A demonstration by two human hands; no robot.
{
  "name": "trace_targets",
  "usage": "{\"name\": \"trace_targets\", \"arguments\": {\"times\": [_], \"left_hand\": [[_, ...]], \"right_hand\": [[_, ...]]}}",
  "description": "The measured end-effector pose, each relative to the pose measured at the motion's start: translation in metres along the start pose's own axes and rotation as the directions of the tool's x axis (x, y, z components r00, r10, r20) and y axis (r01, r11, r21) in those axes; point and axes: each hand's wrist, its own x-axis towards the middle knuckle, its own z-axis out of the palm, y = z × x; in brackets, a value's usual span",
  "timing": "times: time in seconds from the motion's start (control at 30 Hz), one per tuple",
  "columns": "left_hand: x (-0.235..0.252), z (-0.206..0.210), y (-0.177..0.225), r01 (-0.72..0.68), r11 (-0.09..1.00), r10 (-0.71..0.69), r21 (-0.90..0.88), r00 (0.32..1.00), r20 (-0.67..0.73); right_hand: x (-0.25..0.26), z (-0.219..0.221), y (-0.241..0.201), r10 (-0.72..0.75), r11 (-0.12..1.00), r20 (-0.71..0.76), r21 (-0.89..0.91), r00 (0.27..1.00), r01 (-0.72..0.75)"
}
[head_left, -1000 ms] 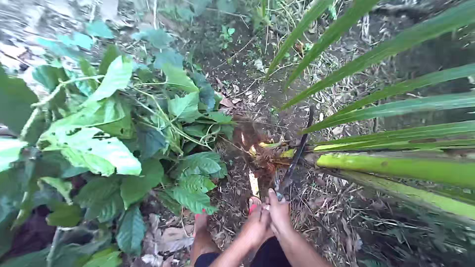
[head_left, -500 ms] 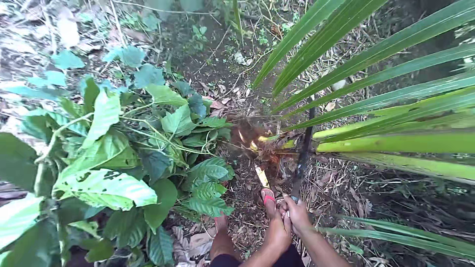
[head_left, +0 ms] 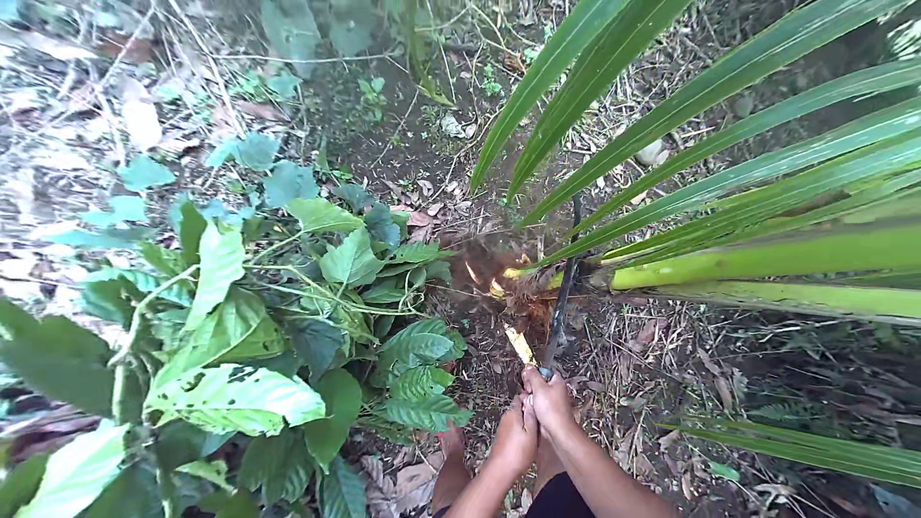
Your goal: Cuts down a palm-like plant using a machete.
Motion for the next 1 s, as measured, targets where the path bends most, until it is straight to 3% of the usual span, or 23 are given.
{"name": "trace_targets", "arguments": {"times": [0.1, 0.2, 0.4, 0.5, 0.57, 0.67, 0.73, 0.9, 1.0], "left_hand": [[0.004, -0.021, 0.002, 0.097, 0.994, -0.102, 0.059, 0.991, 0.09], [0.02, -0.05, 0.0, 0.114, 0.984, -0.127, 0.136, 0.988, 0.091], [0.112, -0.075, -0.004, 0.17, 0.96, -0.176, 0.22, 0.984, 0.01], [0.126, -0.05, -0.016, 0.175, 0.981, -0.172, 0.084, 0.984, -0.045], [0.122, -0.016, -0.027, 0.144, 0.981, -0.16, -0.132, 0.979, -0.125], [0.121, 0.043, -0.038, 0.036, 0.86, -0.17, -0.509, 0.961, -0.22], [0.126, 0.065, -0.041, -0.01, 0.77, -0.176, -0.637, 0.958, -0.228], [0.133, 0.078, -0.05, -0.036, 0.71, -0.211, -0.703, 0.942, -0.262], [0.134, 0.052, -0.056, -0.002, 0.802, -0.179, -0.597, 0.953, -0.243]], "right_hand": [[0.004, 0.016, 0.004, 0.085, 0.995, -0.009, 0.049, 0.996, -0.084], [0.018, 0.042, 0.001, 0.12, 0.992, -0.01, 0.037, 0.993, -0.12], [0.102, 0.081, -0.021, 0.154, 0.958, -0.087, -0.23, 0.984, -0.17], [0.115, 0.067, -0.025, 0.138, 0.905, -0.064, -0.398, 0.988, -0.152], [0.113, 0.046, -0.026, 0.148, 0.831, -0.006, -0.542, 0.989, -0.127], [0.111, 0.016, -0.03, 0.2, 0.704, 0.043, -0.701, 0.979, -0.114], [0.114, 0.006, -0.032, 0.219, 0.663, 0.045, -0.739, 0.975, -0.115], [0.126, 0.005, -0.018, 0.226, 0.629, 0.013, -0.765, 0.974, -0.136], [0.124, 0.012, -0.014, 0.22, 0.727, 0.056, -0.675, 0.974, -0.126]]}}
